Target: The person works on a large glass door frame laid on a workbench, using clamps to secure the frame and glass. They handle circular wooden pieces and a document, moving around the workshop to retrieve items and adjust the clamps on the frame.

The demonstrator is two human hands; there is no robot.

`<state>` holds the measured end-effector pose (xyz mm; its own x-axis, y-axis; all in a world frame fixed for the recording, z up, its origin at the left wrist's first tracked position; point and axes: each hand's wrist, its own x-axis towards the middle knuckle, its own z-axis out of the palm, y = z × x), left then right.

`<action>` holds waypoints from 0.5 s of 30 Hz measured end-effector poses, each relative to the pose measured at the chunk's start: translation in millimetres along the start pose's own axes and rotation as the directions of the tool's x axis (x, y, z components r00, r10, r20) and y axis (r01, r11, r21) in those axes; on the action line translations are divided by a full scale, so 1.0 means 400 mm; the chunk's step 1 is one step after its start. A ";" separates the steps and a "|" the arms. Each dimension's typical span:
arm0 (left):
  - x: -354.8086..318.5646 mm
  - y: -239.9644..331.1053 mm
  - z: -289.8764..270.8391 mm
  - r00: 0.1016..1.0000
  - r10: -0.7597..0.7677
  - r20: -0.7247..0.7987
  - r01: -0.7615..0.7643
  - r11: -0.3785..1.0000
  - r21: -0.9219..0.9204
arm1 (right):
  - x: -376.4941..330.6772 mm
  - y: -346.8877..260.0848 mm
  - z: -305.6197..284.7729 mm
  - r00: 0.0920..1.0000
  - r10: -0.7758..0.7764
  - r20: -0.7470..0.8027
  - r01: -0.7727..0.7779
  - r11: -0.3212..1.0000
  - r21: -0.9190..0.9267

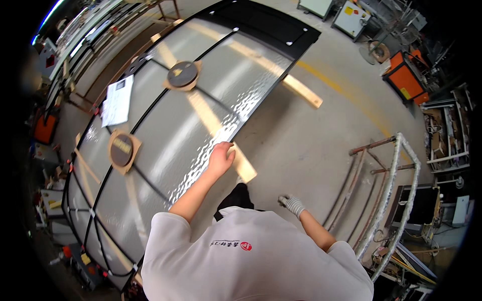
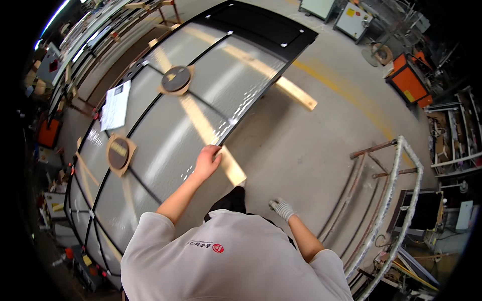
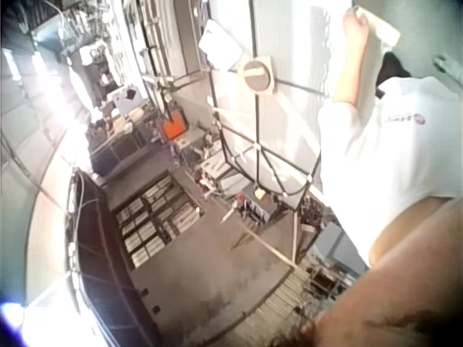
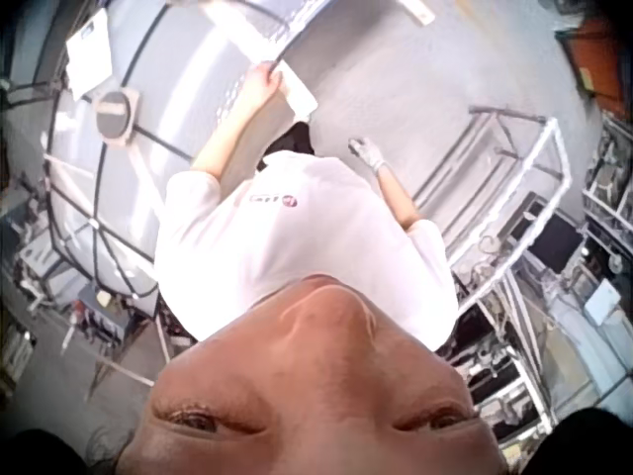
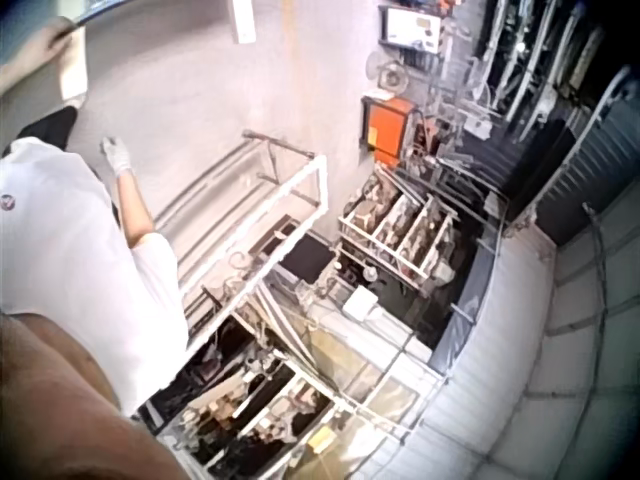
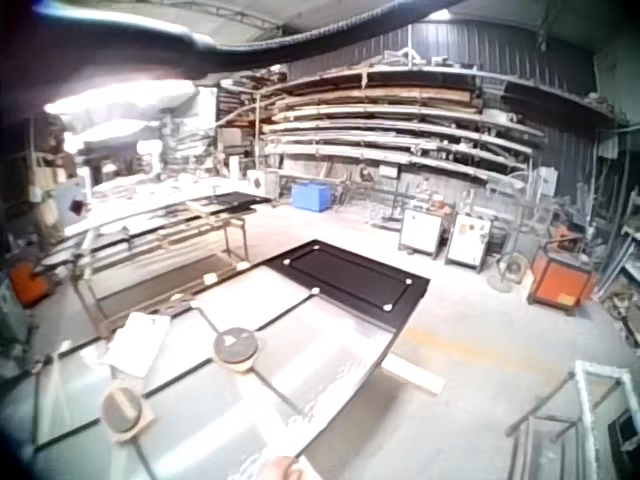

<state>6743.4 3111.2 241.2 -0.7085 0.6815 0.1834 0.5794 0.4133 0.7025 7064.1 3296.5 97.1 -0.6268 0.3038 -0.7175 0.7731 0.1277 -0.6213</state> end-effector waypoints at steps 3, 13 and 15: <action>0.156 0.009 0.038 0.999 -0.035 0.021 0.035 0.999 0.012 | 0.011 -0.033 -0.120 0.999 0.036 0.032 -0.030 0.988 -0.149; 0.566 0.113 0.259 0.973 0.214 0.090 -0.216 0.976 0.020 | 0.136 0.120 -0.393 0.985 0.057 -0.162 -0.107 0.941 -0.321; 0.643 0.124 0.314 0.975 0.210 0.075 -0.216 0.974 0.073 | 0.173 0.061 -0.500 0.981 0.192 -0.031 -0.193 0.939 -0.284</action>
<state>6640.4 3382.9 236.8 -0.5384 0.7966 0.2748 0.7465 0.2995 0.5941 7059.0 3509.3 95.1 -0.4634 0.3516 -0.8134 0.8746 0.3291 -0.3560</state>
